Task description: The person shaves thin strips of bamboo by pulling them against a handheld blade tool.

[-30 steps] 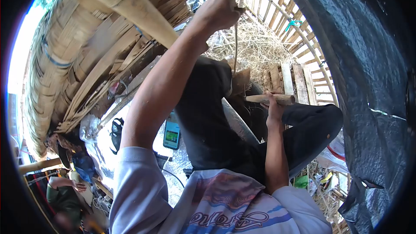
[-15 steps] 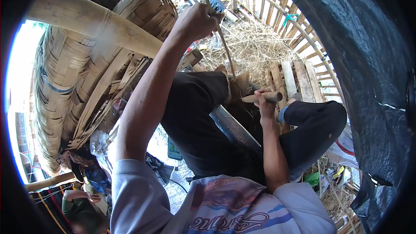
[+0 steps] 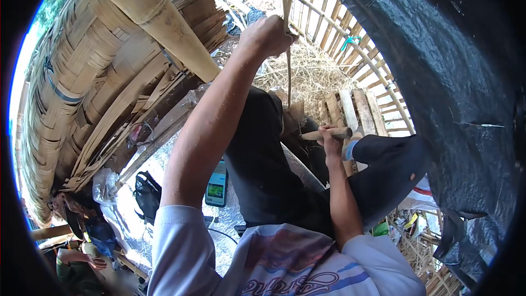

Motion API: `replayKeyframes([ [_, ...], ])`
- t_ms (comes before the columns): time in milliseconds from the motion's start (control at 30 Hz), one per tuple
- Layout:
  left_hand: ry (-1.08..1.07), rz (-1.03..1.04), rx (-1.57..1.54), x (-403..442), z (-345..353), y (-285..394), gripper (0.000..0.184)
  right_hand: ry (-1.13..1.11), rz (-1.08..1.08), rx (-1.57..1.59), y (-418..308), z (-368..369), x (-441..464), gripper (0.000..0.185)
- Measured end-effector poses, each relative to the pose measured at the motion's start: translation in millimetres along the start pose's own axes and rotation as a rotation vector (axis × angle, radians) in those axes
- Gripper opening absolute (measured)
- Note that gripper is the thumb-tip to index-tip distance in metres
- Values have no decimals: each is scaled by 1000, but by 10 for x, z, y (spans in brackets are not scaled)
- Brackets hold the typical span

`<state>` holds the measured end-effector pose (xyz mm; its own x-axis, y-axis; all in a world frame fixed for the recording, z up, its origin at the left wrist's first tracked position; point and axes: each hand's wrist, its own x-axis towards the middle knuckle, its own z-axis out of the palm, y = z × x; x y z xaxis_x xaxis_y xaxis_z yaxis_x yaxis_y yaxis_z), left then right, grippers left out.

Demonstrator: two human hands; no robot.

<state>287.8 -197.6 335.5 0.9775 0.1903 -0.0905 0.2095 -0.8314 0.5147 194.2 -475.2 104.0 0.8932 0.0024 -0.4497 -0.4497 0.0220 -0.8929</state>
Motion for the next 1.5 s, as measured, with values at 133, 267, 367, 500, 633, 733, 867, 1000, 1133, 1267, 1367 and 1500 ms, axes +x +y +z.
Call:
replayKeyframes([
  [133,-44,-13,5,-76,-67,80,32,-92,-107,-144,185,65,85,17],
  [267,-110,-6,-224,-42,-69,-14,24,-204,-323,-234,339,217,72,15],
  [367,-120,-39,-177,-77,-94,14,24,-162,-373,-335,325,222,41,14],
  [500,-59,73,-86,-129,-109,-50,24,-167,-350,-199,336,206,237,12],
  [633,-107,-53,-197,-181,-174,-32,21,-182,-271,-86,60,248,365,11],
  [733,-122,-53,-171,-196,-177,-46,21,-155,-230,-92,32,301,431,12],
  [867,-173,-107,-326,-183,-176,-35,22,-162,-179,-103,137,340,524,14],
  [1000,-180,-136,-359,-146,-173,-17,23,-126,-236,-199,208,344,564,18],
  [1133,-218,-107,-253,-98,-169,9,24,-134,-142,-182,105,317,540,18],
  [1267,-220,-57,-315,-165,-166,91,24,-143,-187,-165,163,276,557,18],
  [1367,-252,-3,-318,-166,-139,41,25,-182,-133,-153,146,264,543,10],
  [1500,-251,-24,-272,-234,-193,137,23,-182,-187,-182,80,288,495,16],
])
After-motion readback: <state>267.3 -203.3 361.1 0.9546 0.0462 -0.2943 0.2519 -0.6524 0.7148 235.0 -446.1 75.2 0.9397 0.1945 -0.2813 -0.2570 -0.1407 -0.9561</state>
